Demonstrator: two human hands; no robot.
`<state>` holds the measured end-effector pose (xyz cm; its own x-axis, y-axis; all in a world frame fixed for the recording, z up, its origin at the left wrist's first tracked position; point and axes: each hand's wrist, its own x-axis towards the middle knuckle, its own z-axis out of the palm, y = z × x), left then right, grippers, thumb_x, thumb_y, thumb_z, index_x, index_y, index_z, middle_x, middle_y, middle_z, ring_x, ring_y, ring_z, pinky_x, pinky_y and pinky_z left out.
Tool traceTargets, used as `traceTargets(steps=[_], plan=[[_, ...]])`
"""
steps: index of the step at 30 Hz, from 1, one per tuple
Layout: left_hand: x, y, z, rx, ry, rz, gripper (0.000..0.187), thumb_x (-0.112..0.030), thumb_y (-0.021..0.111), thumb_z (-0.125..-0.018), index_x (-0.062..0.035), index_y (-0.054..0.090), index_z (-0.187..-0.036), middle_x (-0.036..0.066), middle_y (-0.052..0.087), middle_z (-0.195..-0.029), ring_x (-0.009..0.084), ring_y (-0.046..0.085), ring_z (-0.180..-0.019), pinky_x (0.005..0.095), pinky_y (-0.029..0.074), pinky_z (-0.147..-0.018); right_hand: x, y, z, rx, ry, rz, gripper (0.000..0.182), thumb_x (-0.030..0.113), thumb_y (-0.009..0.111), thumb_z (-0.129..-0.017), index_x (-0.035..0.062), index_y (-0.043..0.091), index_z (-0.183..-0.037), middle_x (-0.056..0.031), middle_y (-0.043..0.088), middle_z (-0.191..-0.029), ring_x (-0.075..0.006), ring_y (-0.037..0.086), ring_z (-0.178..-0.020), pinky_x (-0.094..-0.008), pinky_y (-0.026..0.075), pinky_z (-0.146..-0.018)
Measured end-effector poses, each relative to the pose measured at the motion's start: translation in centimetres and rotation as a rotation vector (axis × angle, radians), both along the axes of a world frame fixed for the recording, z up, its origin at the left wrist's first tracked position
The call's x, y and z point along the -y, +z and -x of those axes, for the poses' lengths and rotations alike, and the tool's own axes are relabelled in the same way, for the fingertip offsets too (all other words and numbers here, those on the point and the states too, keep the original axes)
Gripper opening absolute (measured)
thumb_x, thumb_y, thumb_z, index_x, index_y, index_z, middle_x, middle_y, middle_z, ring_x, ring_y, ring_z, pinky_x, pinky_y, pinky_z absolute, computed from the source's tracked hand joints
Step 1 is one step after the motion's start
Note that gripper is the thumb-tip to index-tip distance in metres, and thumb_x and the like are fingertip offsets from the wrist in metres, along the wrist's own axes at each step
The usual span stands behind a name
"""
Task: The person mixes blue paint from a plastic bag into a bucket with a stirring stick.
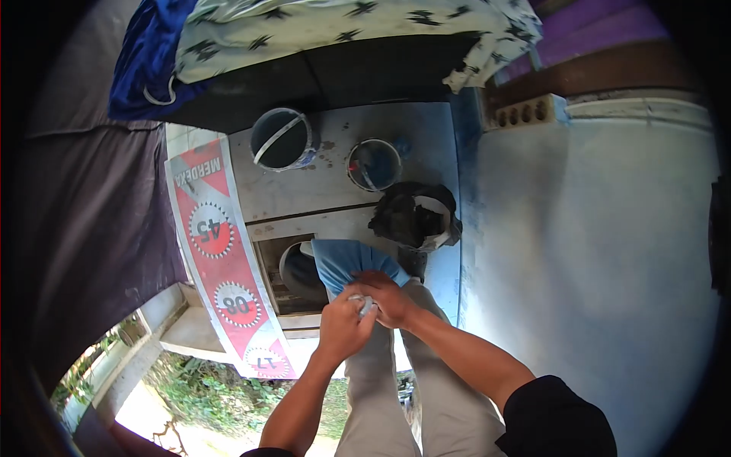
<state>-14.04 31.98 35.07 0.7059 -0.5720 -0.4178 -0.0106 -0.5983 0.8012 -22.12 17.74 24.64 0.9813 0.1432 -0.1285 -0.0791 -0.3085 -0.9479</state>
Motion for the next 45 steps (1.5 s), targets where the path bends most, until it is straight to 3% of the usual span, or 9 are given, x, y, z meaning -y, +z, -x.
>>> traceTargets(steps=[18,26,30,32,34,35,38,42,45], plan=[[14.7,1.8,2.9,0.016,-0.138,0.111,0.021,-0.015,0.071,-0.082,0.0055,0.070,-0.085,0.020,0.066,-0.095,0.0403,0.066,-0.081,0.0444,0.053,-0.072,13.5,4.2,4.4,0.104,-0.300,0.102,0.018,0.017,0.070,-0.076,0.0059,0.062,-0.088,-0.0117,0.065,-0.091,-0.0345,0.061,-0.087,-0.0445,0.044,-0.095],[18.7,-4.8,2.0,0.287,-0.234,0.004,0.024,-0.024,0.071,-0.083,-0.0019,0.077,-0.093,0.014,0.067,-0.105,0.0358,0.063,-0.106,0.0470,0.048,-0.092,15.6,-1.8,5.0,-0.092,-0.439,0.250,0.015,0.009,0.065,-0.075,0.0032,0.062,-0.089,-0.0161,0.061,-0.092,-0.0390,0.054,-0.098,-0.0458,0.041,-0.092],[19.4,-6.3,-0.5,0.401,-0.200,0.082,0.036,-0.027,0.074,-0.083,-0.0099,0.075,-0.114,0.011,0.066,-0.107,0.0329,0.059,-0.111,0.0431,0.043,-0.100,15.7,-6.1,6.2,-0.007,-0.551,0.382,0.020,0.003,0.061,-0.082,0.0016,0.067,-0.100,-0.0188,0.066,-0.105,-0.0438,0.054,-0.109,-0.0504,0.044,-0.093],[18.3,-9.4,-2.1,0.360,-0.235,0.173,0.041,-0.027,0.074,-0.084,-0.0107,0.071,-0.122,0.011,0.065,-0.112,0.0304,0.059,-0.112,0.0410,0.044,-0.100,15.6,-6.2,6.3,-0.081,-0.590,0.379,0.024,0.002,0.060,-0.084,-0.0004,0.067,-0.107,-0.0215,0.066,-0.112,-0.0459,0.056,-0.108,-0.0521,0.046,-0.093],[16.6,-14.4,-3.0,-0.569,0.153,0.416,0.037,-0.028,0.074,-0.087,-0.0083,0.071,-0.118,0.012,0.061,-0.125,0.0293,0.059,-0.113,0.0412,0.045,-0.101,15.7,-6.8,6.3,-0.069,-0.665,0.296,0.024,0.001,0.059,-0.086,-0.0004,0.065,-0.109,-0.0242,0.065,-0.113,-0.0449,0.059,-0.102,-0.0511,0.047,-0.093],[14.7,-18.7,-2.7,-0.491,0.277,0.349,0.040,-0.026,0.075,-0.087,-0.0077,0.069,-0.122,0.012,0.061,-0.129,0.0279,0.059,-0.115,0.0401,0.046,-0.100,15.3,-8.7,7.5,0.225,-0.736,0.349,0.025,0.000,0.058,-0.089,0.0012,0.066,-0.113,-0.0218,0.066,-0.115,-0.0419,0.061,-0.103,-0.0491,0.047,-0.095],[10.3,-30.0,-0.5,0.133,0.374,-0.386,0.054,-0.022,0.077,-0.087,-0.0086,0.058,-0.136,0.012,0.065,-0.127,0.0234,0.060,-0.116,0.0378,0.046,-0.098,14.8,-11.7,9.7,-0.061,-0.882,0.293,0.018,0.012,0.056,-0.105,0.0002,0.067,-0.113,-0.0153,0.068,-0.109,-0.0295,0.065,-0.102,-0.0385,0.049,-0.093],[10.0,-35.7,0.6,0.034,0.535,-0.404,0.062,-0.020,0.077,-0.088,-0.0124,0.051,-0.144,0.012,0.068,-0.120,0.0219,0.062,-0.113,0.0364,0.046,-0.096,15.6,-10.8,9.5,-0.258,-1.024,0.109,0.028,0.019,0.052,-0.108,-0.0022,0.064,-0.122,-0.0153,0.066,-0.121,-0.0256,0.062,-0.113,-0.0354,0.045,-0.102],[12.7,-33.6,-0.5,-0.590,0.418,0.020,0.044,-0.022,0.069,-0.098,-0.0078,0.056,-0.137,0.009,0.069,-0.114,0.0192,0.063,-0.104,0.0361,0.047,-0.091,17.1,-6.0,6.9,-0.588,-1.144,0.058,0.046,0.036,0.046,-0.110,-0.0021,0.061,-0.131,-0.0142,0.061,-0.133,-0.0213,0.054,-0.125,-0.0318,0.036,-0.111]])
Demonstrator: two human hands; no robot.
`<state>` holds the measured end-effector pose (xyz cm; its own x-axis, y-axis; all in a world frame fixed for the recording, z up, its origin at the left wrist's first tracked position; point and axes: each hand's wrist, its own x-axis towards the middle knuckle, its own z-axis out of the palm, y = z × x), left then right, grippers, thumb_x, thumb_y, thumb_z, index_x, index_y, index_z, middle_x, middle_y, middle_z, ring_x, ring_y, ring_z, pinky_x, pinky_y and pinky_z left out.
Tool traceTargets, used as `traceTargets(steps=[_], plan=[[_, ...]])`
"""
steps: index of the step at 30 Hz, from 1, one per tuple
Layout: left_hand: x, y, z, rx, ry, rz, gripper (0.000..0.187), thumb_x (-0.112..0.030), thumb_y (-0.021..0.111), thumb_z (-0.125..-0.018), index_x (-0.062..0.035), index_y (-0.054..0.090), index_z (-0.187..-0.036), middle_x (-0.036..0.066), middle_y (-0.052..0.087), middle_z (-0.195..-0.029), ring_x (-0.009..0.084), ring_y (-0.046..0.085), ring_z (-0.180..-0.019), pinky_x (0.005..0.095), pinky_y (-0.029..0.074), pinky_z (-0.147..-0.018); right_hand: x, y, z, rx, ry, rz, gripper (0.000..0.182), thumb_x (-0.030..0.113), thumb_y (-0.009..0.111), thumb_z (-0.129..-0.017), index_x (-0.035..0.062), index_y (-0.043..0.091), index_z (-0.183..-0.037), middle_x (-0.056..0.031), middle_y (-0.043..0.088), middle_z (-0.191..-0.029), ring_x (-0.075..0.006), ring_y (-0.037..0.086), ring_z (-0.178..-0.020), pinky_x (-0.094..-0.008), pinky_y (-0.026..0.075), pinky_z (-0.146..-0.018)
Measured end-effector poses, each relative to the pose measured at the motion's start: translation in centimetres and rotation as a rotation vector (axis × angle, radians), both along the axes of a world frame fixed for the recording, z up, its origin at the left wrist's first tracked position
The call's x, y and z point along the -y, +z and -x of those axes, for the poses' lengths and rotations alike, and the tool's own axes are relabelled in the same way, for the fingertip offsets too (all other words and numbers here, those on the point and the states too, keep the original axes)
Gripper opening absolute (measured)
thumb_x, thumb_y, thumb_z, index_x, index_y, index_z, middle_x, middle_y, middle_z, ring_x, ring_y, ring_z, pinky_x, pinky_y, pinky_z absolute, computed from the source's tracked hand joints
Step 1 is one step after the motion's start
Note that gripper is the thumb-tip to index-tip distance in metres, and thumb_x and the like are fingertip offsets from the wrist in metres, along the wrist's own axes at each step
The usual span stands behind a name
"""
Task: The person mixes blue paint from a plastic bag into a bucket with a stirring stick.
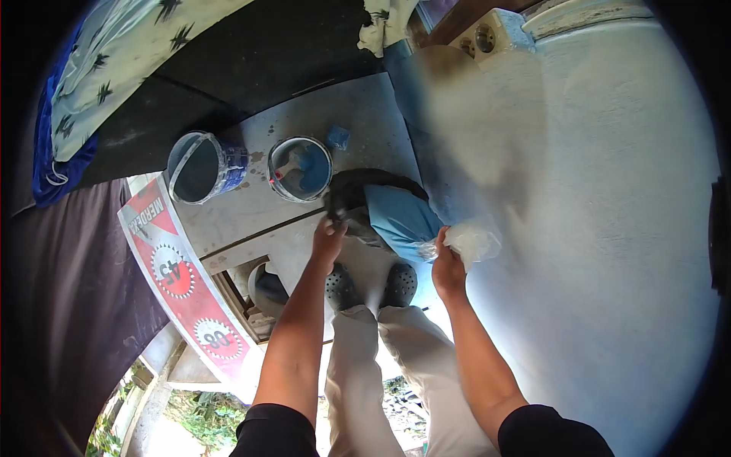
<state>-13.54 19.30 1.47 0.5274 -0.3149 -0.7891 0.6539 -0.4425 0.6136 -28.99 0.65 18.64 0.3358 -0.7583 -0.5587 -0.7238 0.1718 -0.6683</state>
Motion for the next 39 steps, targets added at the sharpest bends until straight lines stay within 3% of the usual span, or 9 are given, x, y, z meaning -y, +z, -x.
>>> traceTargets(steps=[4,7,17,23,25,27,29,31,39], plan=[[5.0,1.3,0.7,0.277,-0.163,0.057,0.017,-0.019,0.062,-0.101,-0.0063,0.066,-0.113,0.009,0.070,-0.097,0.0179,0.064,-0.090,0.0338,0.047,-0.085,1.0,3.8,-2.3,-0.064,-0.198,-0.042,0.045,0.038,0.049,-0.109,-0.0008,0.064,-0.126,-0.0095,0.063,-0.123,-0.0174,0.056,-0.114,-0.0291,0.039,-0.105],[9.0,9.2,-1.0,0.230,-0.268,0.128,0.021,-0.018,0.061,-0.101,-0.0025,0.064,-0.114,0.010,0.070,-0.099,0.0191,0.064,-0.092,0.0338,0.048,-0.085,2.0,3.9,-2.3,0.143,-0.289,0.079,0.034,0.033,0.054,-0.108,0.0013,0.065,-0.115,-0.0034,0.061,-0.107,-0.0129,0.054,-0.100,-0.0268,0.041,-0.095],[14.4,9.2,-4.4,0.426,-0.349,0.176,0.026,-0.017,0.061,-0.100,-0.0022,0.060,-0.122,0.015,0.069,-0.107,0.0235,0.066,-0.094,0.0357,0.049,-0.085,4.8,1.2,-9.8,0.480,-0.686,0.070,0.019,0.025,0.057,-0.108,0.0093,0.059,-0.098,0.0033,0.051,-0.088,-0.0096,0.045,-0.081,-0.0270,0.039,-0.077],[15.7,6.0,-6.1,0.497,-0.403,0.131,0.030,-0.015,0.059,-0.100,-0.0037,0.057,-0.127,0.017,0.069,-0.106,0.0261,0.067,-0.092,0.0376,0.050,-0.081,6.5,-5.0,-12.5,0.307,-0.551,0.046,0.029,0.029,0.056,-0.107,0.0007,0.064,-0.106,-0.0008,0.060,-0.096,-0.0129,0.052,-0.088,-0.0284,0.043,-0.083],[16.5,6.5,-6.6,0.420,-0.395,0.148,0.028,-0.012,0.057,-0.099,-0.0018,0.057,-0.125,0.025,0.068,-0.115,0.0428,0.066,-0.112,0.0459,0.051,-0.093,7.2,-9.0,-12.3,0.171,-0.205,0.289,0.025,0.023,0.058,-0.104,0.0017,0.065,-0.116,-0.0028,0.062,-0.102,-0.0136,0.053,-0.092,-0.0287,0.043,-0.087],[16.8,6.2,-6.6,0.431,-0.422,0.164,0.031,-0.011,0.058,-0.098,-0.0009,0.057,-0.127,0.026,0.068,-0.117,0.0431,0.065,-0.112,0.0460,0.051,-0.094,7.1,-11.0,-12.6,0.265,-0.207,0.321,0.024,0.018,0.058,-0.101,0.0031,0.064,-0.119,-0.0031,0.062,-0.105,-0.0152,0.054,-0.096,-0.0310,0.044,-0.088],[17.0,5.6,-6.7,0.442,-0.439,0.179,0.033,-0.011,0.058,-0.098,0.0001,0.057,-0.130,0.027,0.067,-0.118,0.0434,0.065,-0.112,0.0460,0.051,-0.095,7.5,-11.2,-13.5,0.160,-0.092,0.398,0.027,0.012,0.051,-0.102,-0.0023,0.060,-0.123,-0.0213,0.063,-0.124,-0.0426,0.056,-0.116,-0.0479,0.042,-0.099],[17.3,5.4,-6.4,0.541,-0.408,0.206,0.035,-0.011,0.059,-0.098,0.0019,0.057,-0.130,0.028,0.067,-0.118,0.0430,0.066,-0.110,0.0461,0.051,-0.095,8.8,-9.9,-14.1,0.255,-0.168,0.176,0.025,0.013,0.053,-0.101,-0.0028,0.063,-0.118,-0.0236,0.068,-0.111,-0.0432,0.062,-0.106,-0.0444,0.047,-0.092],[18.5,9.4,-9.7,0.629,-0.291,0.310,0.043,-0.015,0.069,-0.092,0.0014,0.059,-0.130,0.024,0.068,-0.114,0.0363,0.066,-0.108,0.0422,0.052,-0.094,10.2,-10.9,-13.5,0.248,0.172,0.154,0.026,0.012,0.053,-0.098,-0.0004,0.063,-0.118,-0.0268,0.069,-0.109,-0.0443,0.066,-0.103,-0.0475,0.050,-0.085]])
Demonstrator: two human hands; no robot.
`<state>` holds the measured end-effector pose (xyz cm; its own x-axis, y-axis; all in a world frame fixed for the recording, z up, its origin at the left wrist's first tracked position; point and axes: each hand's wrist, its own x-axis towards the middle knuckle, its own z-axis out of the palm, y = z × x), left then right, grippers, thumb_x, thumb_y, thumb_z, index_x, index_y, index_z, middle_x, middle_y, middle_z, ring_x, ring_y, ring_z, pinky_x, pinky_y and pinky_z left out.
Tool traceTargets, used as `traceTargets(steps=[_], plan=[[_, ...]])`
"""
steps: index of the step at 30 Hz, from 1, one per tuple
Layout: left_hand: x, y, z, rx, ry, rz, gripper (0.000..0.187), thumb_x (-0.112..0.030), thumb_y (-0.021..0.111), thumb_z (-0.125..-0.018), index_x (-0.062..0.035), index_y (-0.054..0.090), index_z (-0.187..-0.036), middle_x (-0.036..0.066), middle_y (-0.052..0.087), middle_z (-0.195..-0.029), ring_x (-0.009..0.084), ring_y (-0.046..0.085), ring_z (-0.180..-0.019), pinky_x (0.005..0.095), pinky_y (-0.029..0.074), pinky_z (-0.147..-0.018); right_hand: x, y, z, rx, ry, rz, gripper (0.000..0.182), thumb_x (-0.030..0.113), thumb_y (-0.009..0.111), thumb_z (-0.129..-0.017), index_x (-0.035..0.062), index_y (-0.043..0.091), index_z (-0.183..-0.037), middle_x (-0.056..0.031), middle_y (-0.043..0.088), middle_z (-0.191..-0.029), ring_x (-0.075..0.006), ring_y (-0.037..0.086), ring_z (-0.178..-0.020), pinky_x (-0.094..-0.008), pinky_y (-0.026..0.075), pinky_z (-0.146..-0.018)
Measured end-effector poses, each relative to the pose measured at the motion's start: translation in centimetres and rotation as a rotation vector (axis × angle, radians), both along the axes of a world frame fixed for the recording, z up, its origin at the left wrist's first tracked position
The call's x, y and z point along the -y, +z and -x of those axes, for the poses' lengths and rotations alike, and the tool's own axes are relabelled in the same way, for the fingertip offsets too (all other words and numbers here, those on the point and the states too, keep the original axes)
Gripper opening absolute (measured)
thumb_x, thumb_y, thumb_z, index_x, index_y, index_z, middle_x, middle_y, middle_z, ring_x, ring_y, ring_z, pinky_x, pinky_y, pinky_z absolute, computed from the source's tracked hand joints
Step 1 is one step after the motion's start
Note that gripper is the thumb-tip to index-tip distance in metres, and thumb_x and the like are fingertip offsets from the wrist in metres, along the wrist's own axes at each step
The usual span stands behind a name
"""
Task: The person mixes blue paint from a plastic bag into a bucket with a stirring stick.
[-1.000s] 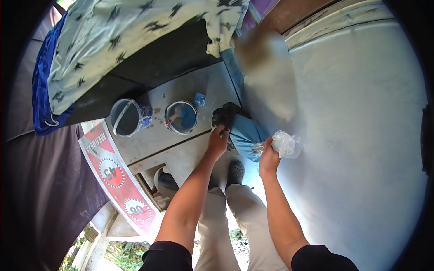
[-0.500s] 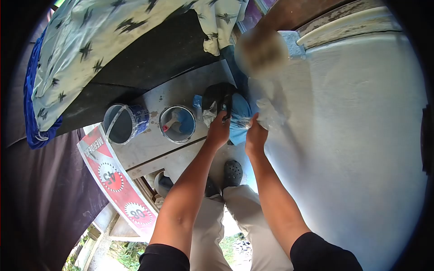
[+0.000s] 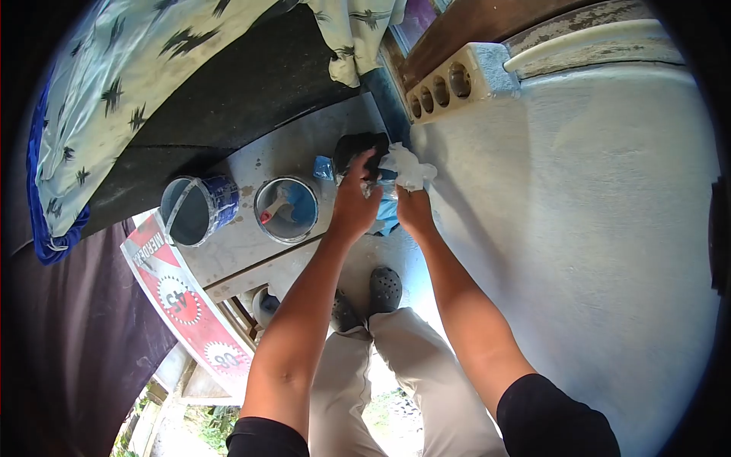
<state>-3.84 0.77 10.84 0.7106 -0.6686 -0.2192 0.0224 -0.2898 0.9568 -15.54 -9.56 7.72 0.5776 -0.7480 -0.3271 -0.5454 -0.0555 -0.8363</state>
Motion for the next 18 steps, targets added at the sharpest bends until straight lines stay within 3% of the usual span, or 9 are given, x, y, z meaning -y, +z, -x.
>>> traceTargets(steps=[4,6,7,10,12,13,15,16,18], plan=[[0.2,0.8,0.2,0.155,-0.225,-0.012,0.046,-0.021,0.074,-0.088,-0.0009,0.062,-0.128,0.024,0.068,-0.115,0.0365,0.066,-0.107,0.0430,0.052,-0.094,-0.1,-2.1,-0.1,0.054,0.042,0.011,0.026,0.015,0.052,-0.099,-0.0003,0.063,-0.117,-0.0273,0.069,-0.109,-0.0463,0.065,-0.105,-0.0500,0.050,-0.085],[0.9,0.0,1.0,0.080,-0.109,-0.150,0.043,-0.024,0.076,-0.085,-0.0022,0.065,-0.120,0.024,0.068,-0.113,0.0383,0.066,-0.106,0.0462,0.052,-0.093,0.5,-2.5,0.1,-0.153,0.300,-0.033,0.031,0.020,0.051,-0.104,-0.0048,0.059,-0.121,-0.0254,0.070,-0.102,-0.0341,0.067,-0.096,-0.0426,0.049,-0.085],[1.2,-0.3,1.1,0.082,-0.110,-0.152,0.043,-0.024,0.076,-0.085,-0.0022,0.065,-0.120,0.024,0.068,-0.113,0.0383,0.066,-0.106,0.0462,0.052,-0.093,0.5,-2.3,0.1,-0.152,0.299,-0.034,0.031,0.020,0.051,-0.104,-0.0048,0.059,-0.121,-0.0254,0.070,-0.102,-0.0341,0.067,-0.096,-0.0426,0.049,-0.085],[2.3,-1.3,1.4,0.071,-0.103,-0.237,0.042,-0.023,0.075,-0.085,-0.0023,0.062,-0.119,0.024,0.068,-0.106,0.0400,0.065,-0.105,0.0487,0.051,-0.090,0.0,-0.9,0.1,-0.363,0.324,-0.054,0.030,0.020,0.050,-0.103,-0.0055,0.059,-0.117,-0.0285,0.070,-0.098,-0.0397,0.068,-0.099,-0.0466,0.049,-0.083],[3.3,-2.2,1.9,0.196,-0.082,-0.277,0.039,-0.021,0.074,-0.086,-0.0030,0.057,-0.116,0.022,0.069,-0.097,0.0414,0.066,-0.100,0.0502,0.052,-0.085,-0.9,-0.2,0.8,-0.102,0.195,0.026,0.026,0.013,0.050,-0.101,-0.0045,0.057,-0.118,-0.0338,0.065,-0.110,-0.0499,0.062,-0.109,-0.0550,0.050,-0.087],[3.8,-2.4,2.0,0.194,-0.079,-0.276,0.039,-0.021,0.074,-0.086,-0.0030,0.057,-0.116,0.022,0.069,-0.097,0.0414,0.066,-0.100,0.0502,0.052,-0.085,-1.2,-0.2,1.2,-0.103,0.198,0.028,0.026,0.013,0.050,-0.101,-0.0045,0.057,-0.118,-0.0338,0.065,-0.110,-0.0499,0.062,-0.109,-0.0550,0.050,-0.087],[4.6,-2.8,1.9,0.130,-0.027,-0.211,0.038,-0.018,0.076,-0.085,-0.0005,0.058,-0.113,0.019,0.069,-0.087,0.0371,0.069,-0.081,0.0455,0.054,-0.075,-1.6,-0.3,2.0,-0.141,0.167,0.038,0.041,0.011,0.053,-0.100,-0.0024,0.046,-0.138,-0.0333,0.063,-0.120,-0.0495,0.060,-0.114,-0.0536,0.049,-0.093],[4.8,-2.9,1.7,0.130,-0.026,-0.209,0.038,-0.018,0.076,-0.085,-0.0005,0.058,-0.113,0.019,0.069,-0.087,0.0371,0.069,-0.081,0.0455,0.054,-0.075,-2.2,-0.1,2.3,-0.141,0.167,0.041,0.041,0.011,0.053,-0.100,-0.0024,0.046,-0.138,-0.0333,0.063,-0.120,-0.0495,0.060,-0.114,-0.0536,0.049,-0.093],[5.0,-3.4,1.4,-0.016,0.030,-0.280,0.042,-0.019,0.077,-0.084,-0.0017,0.057,-0.116,0.017,0.069,-0.083,0.0347,0.070,-0.078,0.0455,0.054,-0.072,-3.7,0.7,2.4,-0.074,0.057,0.180,0.062,0.009,0.058,-0.099,-0.0006,0.030,-0.153,-0.0311,0.059,-0.132,-0.0495,0.058,-0.119,-0.0526,0.048,-0.098]])
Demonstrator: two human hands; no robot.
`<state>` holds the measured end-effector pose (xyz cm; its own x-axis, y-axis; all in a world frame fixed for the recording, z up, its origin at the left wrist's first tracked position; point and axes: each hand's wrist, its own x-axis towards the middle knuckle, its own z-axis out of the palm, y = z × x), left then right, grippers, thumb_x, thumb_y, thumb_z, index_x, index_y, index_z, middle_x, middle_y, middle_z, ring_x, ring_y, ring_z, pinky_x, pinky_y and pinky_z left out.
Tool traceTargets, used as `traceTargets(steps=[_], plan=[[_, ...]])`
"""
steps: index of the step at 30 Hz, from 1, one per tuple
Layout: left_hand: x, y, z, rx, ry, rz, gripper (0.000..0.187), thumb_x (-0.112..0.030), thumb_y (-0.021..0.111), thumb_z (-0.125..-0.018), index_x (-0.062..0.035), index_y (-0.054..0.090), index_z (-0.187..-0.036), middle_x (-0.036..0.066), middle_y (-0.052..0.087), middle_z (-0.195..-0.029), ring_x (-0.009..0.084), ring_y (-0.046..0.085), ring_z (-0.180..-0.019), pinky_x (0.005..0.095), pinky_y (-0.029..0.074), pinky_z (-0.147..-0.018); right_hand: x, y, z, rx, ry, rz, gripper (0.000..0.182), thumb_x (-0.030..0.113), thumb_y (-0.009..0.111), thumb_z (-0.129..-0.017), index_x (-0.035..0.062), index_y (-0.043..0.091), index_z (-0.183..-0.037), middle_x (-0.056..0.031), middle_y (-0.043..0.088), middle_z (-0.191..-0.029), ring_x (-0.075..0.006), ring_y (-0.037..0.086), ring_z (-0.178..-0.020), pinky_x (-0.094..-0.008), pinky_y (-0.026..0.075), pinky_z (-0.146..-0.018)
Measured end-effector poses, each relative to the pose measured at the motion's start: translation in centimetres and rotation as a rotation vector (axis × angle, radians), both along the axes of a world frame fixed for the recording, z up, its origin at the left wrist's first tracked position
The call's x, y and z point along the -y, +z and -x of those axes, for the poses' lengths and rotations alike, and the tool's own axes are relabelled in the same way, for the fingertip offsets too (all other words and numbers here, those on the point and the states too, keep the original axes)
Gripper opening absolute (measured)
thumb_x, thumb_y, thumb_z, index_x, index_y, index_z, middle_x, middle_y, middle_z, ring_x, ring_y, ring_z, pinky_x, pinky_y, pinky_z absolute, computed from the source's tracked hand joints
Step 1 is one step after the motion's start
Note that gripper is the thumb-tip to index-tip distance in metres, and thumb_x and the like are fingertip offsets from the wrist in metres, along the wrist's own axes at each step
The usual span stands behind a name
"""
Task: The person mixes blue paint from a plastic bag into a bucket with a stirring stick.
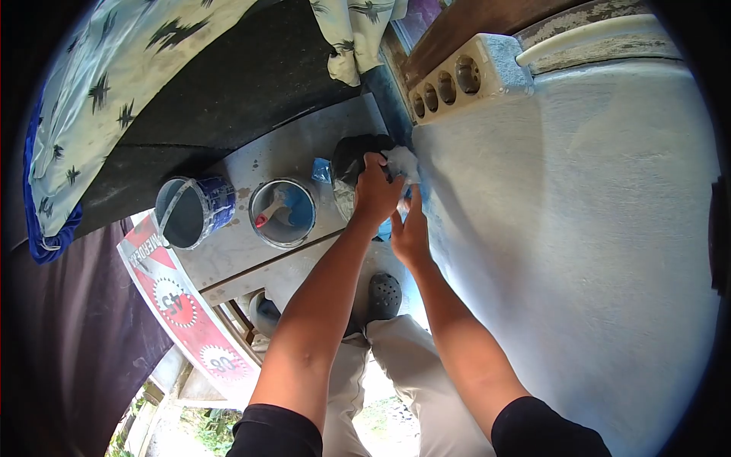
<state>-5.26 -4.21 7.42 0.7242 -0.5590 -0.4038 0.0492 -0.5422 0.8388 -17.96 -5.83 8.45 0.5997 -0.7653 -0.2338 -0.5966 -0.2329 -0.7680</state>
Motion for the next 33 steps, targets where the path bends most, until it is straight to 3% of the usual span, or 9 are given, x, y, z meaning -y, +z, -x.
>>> traceTargets(steps=[1,8,13,19,22,25,28,31,33], plan=[[0.0,-0.4,-0.2,0.000,0.003,0.001,0.042,-0.019,0.077,-0.084,-0.0017,0.057,-0.116,0.017,0.069,-0.083,0.0347,0.070,-0.078,0.0455,0.054,-0.072,-0.2,0.6,-0.1,-0.069,0.003,-0.050,0.081,0.004,0.064,-0.095,-0.0003,0.016,-0.160,-0.0326,0.055,-0.138,-0.0487,0.057,-0.121,-0.0512,0.047,-0.100],[-1.1,-2.2,-0.2,0.012,-0.105,-0.074,0.034,-0.022,0.075,-0.083,-0.0029,0.065,-0.110,0.016,0.071,-0.082,0.0334,0.071,-0.076,0.0444,0.055,-0.072,1.1,0.2,-0.9,-0.077,0.256,0.087,0.084,0.001,0.070,-0.089,-0.0023,0.022,-0.158,-0.0309,0.061,-0.129,-0.0449,0.062,-0.116,-0.0472,0.051,-0.098],[-2.6,-1.3,0.8,0.010,-0.136,-0.009,0.037,-0.020,0.072,-0.085,-0.0033,0.066,-0.117,0.020,0.072,-0.093,0.0377,0.070,-0.086,0.0458,0.055,-0.079,2.0,-2.6,-1.3,-0.099,0.171,0.246,0.049,0.005,0.064,-0.089,-0.0030,0.054,-0.137,-0.0282,0.066,-0.115,-0.0461,0.063,-0.109,-0.0515,0.049,-0.092],[-2.9,1.9,1.6,0.203,-0.260,-0.089,0.035,-0.012,0.068,-0.086,-0.0044,0.064,-0.120,0.025,0.069,-0.107,0.0413,0.065,-0.104,0.0490,0.052,-0.091,3.0,-0.2,-2.2,-0.229,0.242,0.133,0.022,0.014,0.062,-0.087,-0.0024,0.065,-0.102,-0.0255,0.067,-0.096,-0.0461,0.060,-0.094,-0.0546,0.047,-0.084],[-3.0,4.1,1.4,0.192,-0.230,-0.025,0.036,-0.009,0.066,-0.086,-0.0058,0.063,-0.122,0.024,0.068,-0.106,0.0406,0.064,-0.107,0.0481,0.051,-0.093,3.1,1.2,-2.5,-0.074,0.187,0.212,0.018,0.009,0.064,-0.086,0.0003,0.064,-0.101,-0.0228,0.067,-0.096,-0.0454,0.060,-0.094,-0.0535,0.047,-0.084],[-2.6,4.7,-0.5,-0.046,-0.095,0.029,0.041,-0.008,0.064,-0.086,-0.0035,0.059,-0.126,0.026,0.065,-0.112,0.0455,0.060,-0.111,0.0494,0.050,-0.097,3.9,-0.2,-2.1,0.005,0.147,0.267,0.018,0.002,0.067,-0.083,0.0029,0.065,-0.101,-0.0203,0.067,-0.097,-0.0438,0.060,-0.095,-0.0517,0.047,-0.084],[-4.2,-1.0,-2.4,0.479,0.085,0.061,0.041,-0.006,0.061,-0.087,0.0033,0.056,-0.126,0.027,0.067,-0.111,0.0463,0.062,-0.110,0.0510,0.050,-0.095,4.1,-0.5,-1.5,-0.017,0.151,0.209,0.021,-0.004,0.067,-0.081,0.0033,0.065,-0.101,-0.0186,0.067,-0.099,-0.0429,0.060,-0.095,-0.0511,0.048,-0.084],[-4.7,-4.5,-4.7,0.439,0.141,-0.231,0.042,-0.007,0.061,-0.087,0.0080,0.053,-0.125,0.029,0.068,-0.111,0.0476,0.064,-0.107,0.0543,0.050,-0.094,4.2,0.4,-1.7,-0.060,0.169,0.159,0.020,-0.001,0.069,-0.083,0.0034,0.065,-0.102,-0.0177,0.067,-0.099,-0.0413,0.061,-0.099,-0.0496,0.048,-0.087],[-3.8,-4.4,-5.3,0.093,0.329,-0.465,0.048,-0.010,0.063,-0.087,0.0065,0.049,-0.130,0.032,0.067,-0.112,0.0477,0.065,-0.107,0.0564,0.049,-0.095,4.0,0.5,-1.8,-0.094,0.165,0.109,0.021,0.001,0.072,-0.083,0.0033,0.065,-0.103,-0.0175,0.067,-0.101,-0.0397,0.062,-0.102,-0.0482,0.048,-0.090]])
